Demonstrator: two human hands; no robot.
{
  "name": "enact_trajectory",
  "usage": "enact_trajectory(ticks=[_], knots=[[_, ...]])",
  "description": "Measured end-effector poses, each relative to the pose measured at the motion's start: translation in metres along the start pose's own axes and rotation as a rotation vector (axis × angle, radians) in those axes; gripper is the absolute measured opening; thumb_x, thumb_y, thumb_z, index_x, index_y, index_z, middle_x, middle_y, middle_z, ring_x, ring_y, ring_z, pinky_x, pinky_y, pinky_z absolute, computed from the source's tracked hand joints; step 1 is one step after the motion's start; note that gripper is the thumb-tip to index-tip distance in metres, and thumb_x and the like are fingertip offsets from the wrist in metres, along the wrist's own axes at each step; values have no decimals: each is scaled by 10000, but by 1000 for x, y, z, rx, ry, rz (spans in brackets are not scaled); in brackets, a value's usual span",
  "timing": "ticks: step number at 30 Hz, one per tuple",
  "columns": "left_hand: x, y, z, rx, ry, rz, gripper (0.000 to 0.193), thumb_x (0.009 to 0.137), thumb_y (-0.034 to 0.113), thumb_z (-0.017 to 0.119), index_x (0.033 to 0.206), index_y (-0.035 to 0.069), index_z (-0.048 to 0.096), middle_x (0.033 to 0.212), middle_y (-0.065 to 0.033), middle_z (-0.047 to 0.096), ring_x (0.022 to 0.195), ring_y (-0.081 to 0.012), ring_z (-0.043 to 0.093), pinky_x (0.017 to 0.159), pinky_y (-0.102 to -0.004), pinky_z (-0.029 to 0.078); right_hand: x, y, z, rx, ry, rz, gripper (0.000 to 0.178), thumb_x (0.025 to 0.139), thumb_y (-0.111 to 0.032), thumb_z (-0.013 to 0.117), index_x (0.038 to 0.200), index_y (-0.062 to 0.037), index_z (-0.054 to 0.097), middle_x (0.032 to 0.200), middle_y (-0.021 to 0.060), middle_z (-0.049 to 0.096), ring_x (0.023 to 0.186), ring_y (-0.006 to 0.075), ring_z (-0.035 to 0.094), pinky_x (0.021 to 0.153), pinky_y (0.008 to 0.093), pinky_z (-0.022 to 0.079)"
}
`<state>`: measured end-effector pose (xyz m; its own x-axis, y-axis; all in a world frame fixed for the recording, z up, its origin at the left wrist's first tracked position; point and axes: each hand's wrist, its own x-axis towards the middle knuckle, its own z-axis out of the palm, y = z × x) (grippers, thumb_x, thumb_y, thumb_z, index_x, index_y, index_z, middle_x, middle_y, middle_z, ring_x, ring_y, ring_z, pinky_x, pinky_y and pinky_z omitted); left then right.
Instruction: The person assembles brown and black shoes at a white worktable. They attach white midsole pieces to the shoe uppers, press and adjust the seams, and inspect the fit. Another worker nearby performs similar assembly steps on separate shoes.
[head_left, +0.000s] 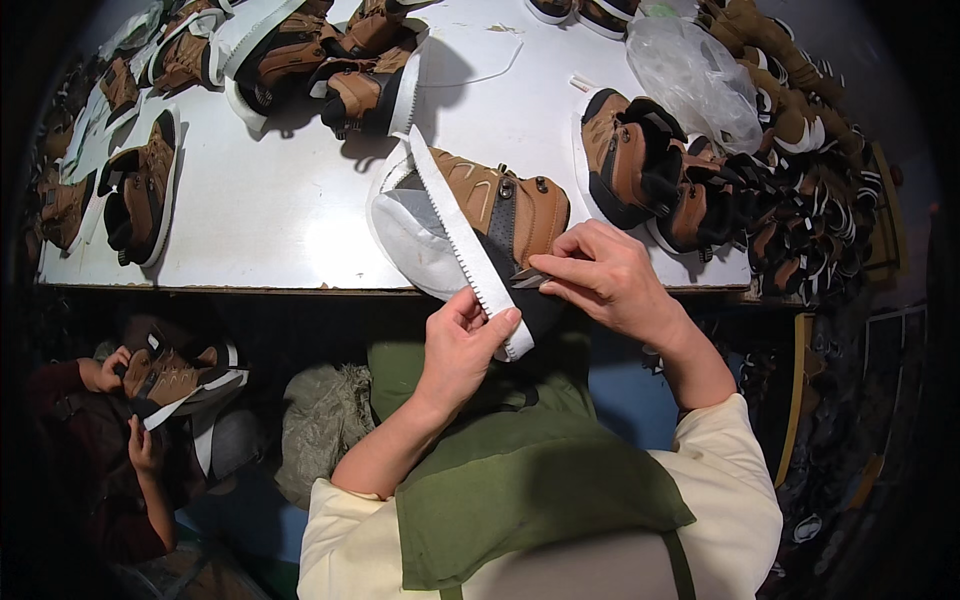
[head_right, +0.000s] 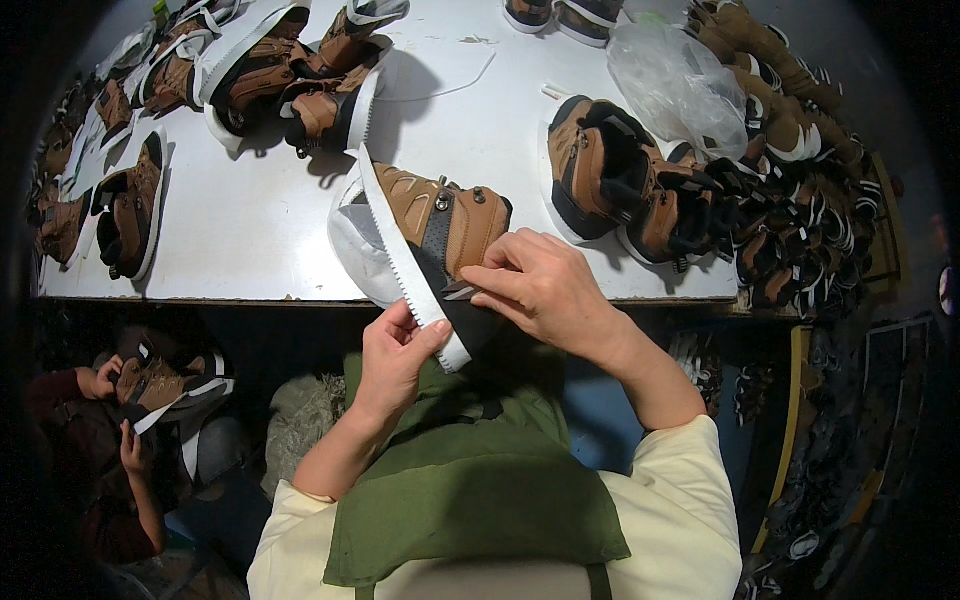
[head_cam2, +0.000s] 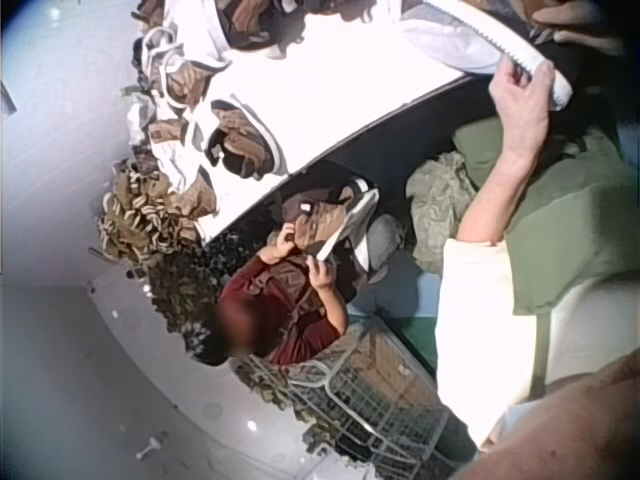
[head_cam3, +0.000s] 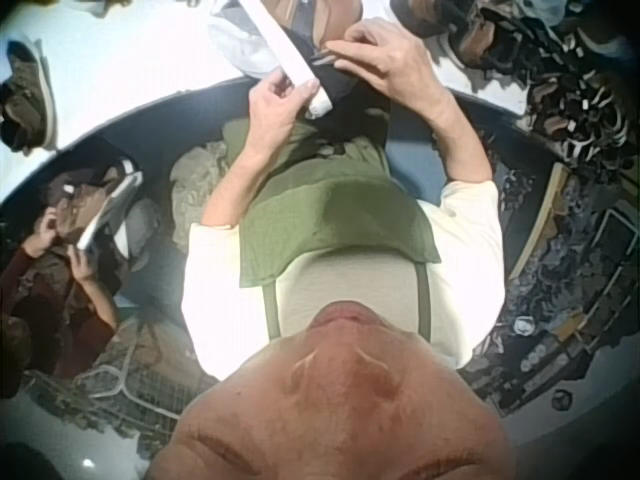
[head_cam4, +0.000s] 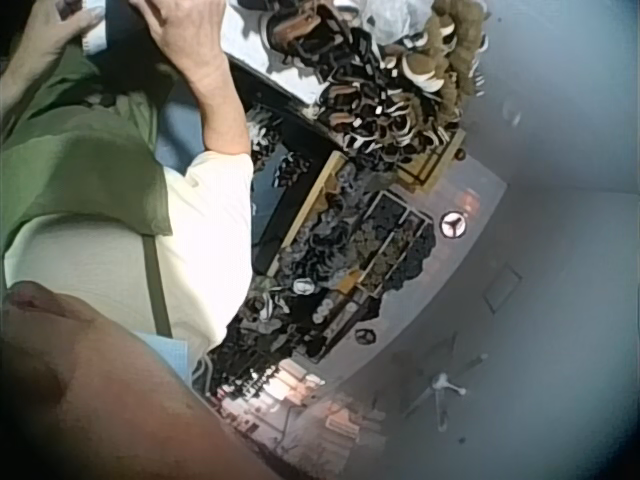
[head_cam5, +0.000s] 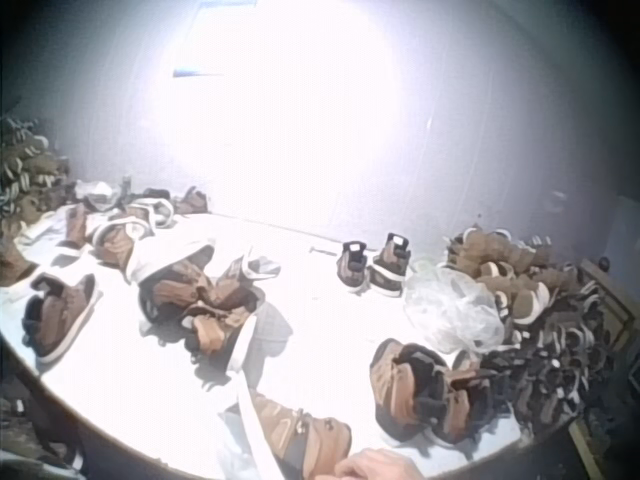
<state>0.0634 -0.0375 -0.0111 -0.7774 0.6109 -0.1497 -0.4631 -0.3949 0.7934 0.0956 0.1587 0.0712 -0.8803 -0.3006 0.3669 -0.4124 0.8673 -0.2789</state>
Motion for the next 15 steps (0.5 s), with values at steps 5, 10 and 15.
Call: enact_trajectory(ticks=[5,10,15], knots=[[0,-1,0,16,15,7,240,886,77,679,1096,-21,615,950,-23,651,800,-57,580,732,-219,484,-3,-2,3,-13,27,10,357,697,-129,819,1037,-92,715,835,51,610,725,221,577,611,326,475],[-1,-2,-1,30,12,3,241,882,77,681,1092,-20,616,948,-21,650,796,-54,575,726,-216,480,-5,-5,4,-33,28,26,284,729,-146,782,997,-92,706,835,51,606,756,230,593,628,351,488],[-2,-1,-1,31,10,-1,244,881,77,681,1093,-24,614,954,-23,649,803,-56,577,734,-218,482,-6,-4,5,-29,33,7,276,730,-150,779,993,-100,710,831,34,607,754,219,589,636,347,465]])
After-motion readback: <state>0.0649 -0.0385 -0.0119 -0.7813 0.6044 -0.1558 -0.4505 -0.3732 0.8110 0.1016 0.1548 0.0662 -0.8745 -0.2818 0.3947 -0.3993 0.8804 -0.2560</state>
